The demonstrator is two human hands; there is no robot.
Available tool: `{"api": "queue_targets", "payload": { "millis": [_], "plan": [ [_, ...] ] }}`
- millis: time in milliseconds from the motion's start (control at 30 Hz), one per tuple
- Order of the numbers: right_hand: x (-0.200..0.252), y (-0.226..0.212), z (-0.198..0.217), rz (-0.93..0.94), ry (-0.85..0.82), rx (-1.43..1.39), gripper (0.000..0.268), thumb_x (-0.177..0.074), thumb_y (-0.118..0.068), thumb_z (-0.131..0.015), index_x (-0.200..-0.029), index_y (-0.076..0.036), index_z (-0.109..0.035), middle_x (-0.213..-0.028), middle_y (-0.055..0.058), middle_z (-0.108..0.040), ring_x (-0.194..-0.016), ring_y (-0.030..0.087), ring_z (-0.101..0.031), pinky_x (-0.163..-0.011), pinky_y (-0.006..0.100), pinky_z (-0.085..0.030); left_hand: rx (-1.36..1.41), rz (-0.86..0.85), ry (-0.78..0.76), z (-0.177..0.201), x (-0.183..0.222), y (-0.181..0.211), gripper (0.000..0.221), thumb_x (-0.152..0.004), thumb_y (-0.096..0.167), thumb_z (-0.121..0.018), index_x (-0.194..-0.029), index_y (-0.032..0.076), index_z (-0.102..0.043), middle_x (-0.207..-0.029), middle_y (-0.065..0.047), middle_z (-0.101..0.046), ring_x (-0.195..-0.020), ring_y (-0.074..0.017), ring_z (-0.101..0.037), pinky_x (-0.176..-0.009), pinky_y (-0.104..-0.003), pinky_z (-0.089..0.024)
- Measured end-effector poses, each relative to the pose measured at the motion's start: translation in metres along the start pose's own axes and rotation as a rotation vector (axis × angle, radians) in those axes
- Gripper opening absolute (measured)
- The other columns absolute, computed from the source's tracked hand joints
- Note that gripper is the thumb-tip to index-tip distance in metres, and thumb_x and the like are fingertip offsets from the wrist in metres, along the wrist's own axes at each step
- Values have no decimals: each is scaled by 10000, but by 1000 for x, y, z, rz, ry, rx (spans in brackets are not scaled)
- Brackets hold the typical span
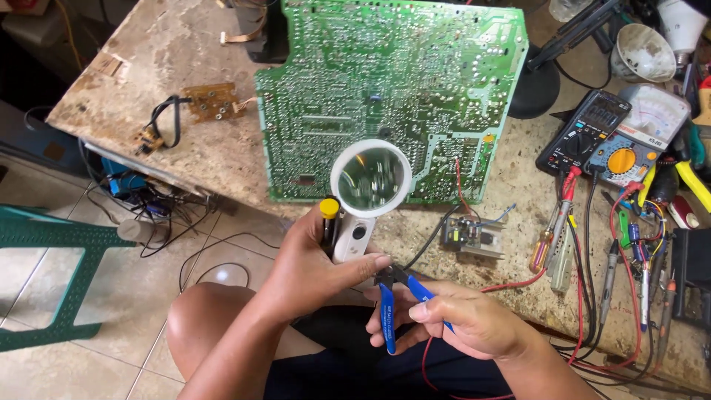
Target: Repairing a large circuit board by soldering components, testing circuits with a multimeter, and inspecting work with a magnifying glass.
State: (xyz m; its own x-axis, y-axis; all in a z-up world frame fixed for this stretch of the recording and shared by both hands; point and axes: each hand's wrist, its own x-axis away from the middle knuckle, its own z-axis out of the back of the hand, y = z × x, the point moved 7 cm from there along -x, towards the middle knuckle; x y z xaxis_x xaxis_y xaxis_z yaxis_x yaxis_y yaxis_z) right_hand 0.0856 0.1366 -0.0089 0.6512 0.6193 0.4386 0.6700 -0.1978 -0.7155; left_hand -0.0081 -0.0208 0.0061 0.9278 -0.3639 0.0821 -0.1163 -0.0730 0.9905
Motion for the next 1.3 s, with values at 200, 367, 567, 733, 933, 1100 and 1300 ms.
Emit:
{"api": "queue_targets", "payload": {
  "millis": [200,367,567,733,933,1100,1300],
  "plan": [
    [2,18,-14,-94,-59,71,628,-914,-203,-522,-1482,64,-500,-1222,221,-713,-1120,355,-713,-935,429,-570,96,143,282,55,28,0,379,-708,148,-888,-999,67,-661,-827,-94,-777,-613,-146,-674,-516,-276,-564],
    [-9,21,-18,-60,-88,40,602,-932,-173,-505,-1492,47,-488,-1241,230,-674,-1135,368,-683,-932,424,-569,4,-127,428,96,50,30,414,-796,14,-710,-1195,64,-615,-1205,-57,-739,-544,-113,-643,-452,-232,-523],
    [-28,-15,10,236,18,-319,584,-1006,-333,-462,-1471,19,-485,-1198,227,-685,-1080,385,-704,-906,543,-594,-80,9,301,71,51,-2,186,-704,115,-902,-758,57,-734,-687,-38,-740,-595,-105,-639,-520,-268,-498],
    [-30,-16,84,323,492,-561,327,-1045,-446,-498,-944,-203,-692,-1002,91,-757,-872,313,-737,-754,540,-601,-69,-191,-88,-2,30,7,283,-772,158,-908,-775,129,-626,-719,58,-603,-657,-52,-504,-560,-246,-401],
    [-32,-40,86,470,463,-453,609,-1071,-385,-415,-1355,114,-618,-969,211,-733,-873,297,-692,-781,402,-563,-152,-338,-216,-37,-1,30,257,-827,170,-679,-723,130,-448,-744,17,-404,-672,-122,-382,-587,-315,-285],
    [-33,-53,81,458,465,-443,653,-977,-484,-551,-1310,73,-625,-956,211,-741,-812,288,-701,-727,382,-545,-194,-298,-142,-48,-24,16,251,-851,228,-794,-755,126,-586,-679,56,-486,-640,-79,-426,-556,-278,-339],
    [-30,-63,83,498,638,-412,452,-982,-390,-598,-1137,20,-711,-963,204,-754,-795,260,-720,-671,372,-561,-61,-197,-120,-51,-37,7,273,-834,239,-832,-1019,53,-756,-784,77,-641,-698,-31,-498,-578,-217,-423]
  ]
}}
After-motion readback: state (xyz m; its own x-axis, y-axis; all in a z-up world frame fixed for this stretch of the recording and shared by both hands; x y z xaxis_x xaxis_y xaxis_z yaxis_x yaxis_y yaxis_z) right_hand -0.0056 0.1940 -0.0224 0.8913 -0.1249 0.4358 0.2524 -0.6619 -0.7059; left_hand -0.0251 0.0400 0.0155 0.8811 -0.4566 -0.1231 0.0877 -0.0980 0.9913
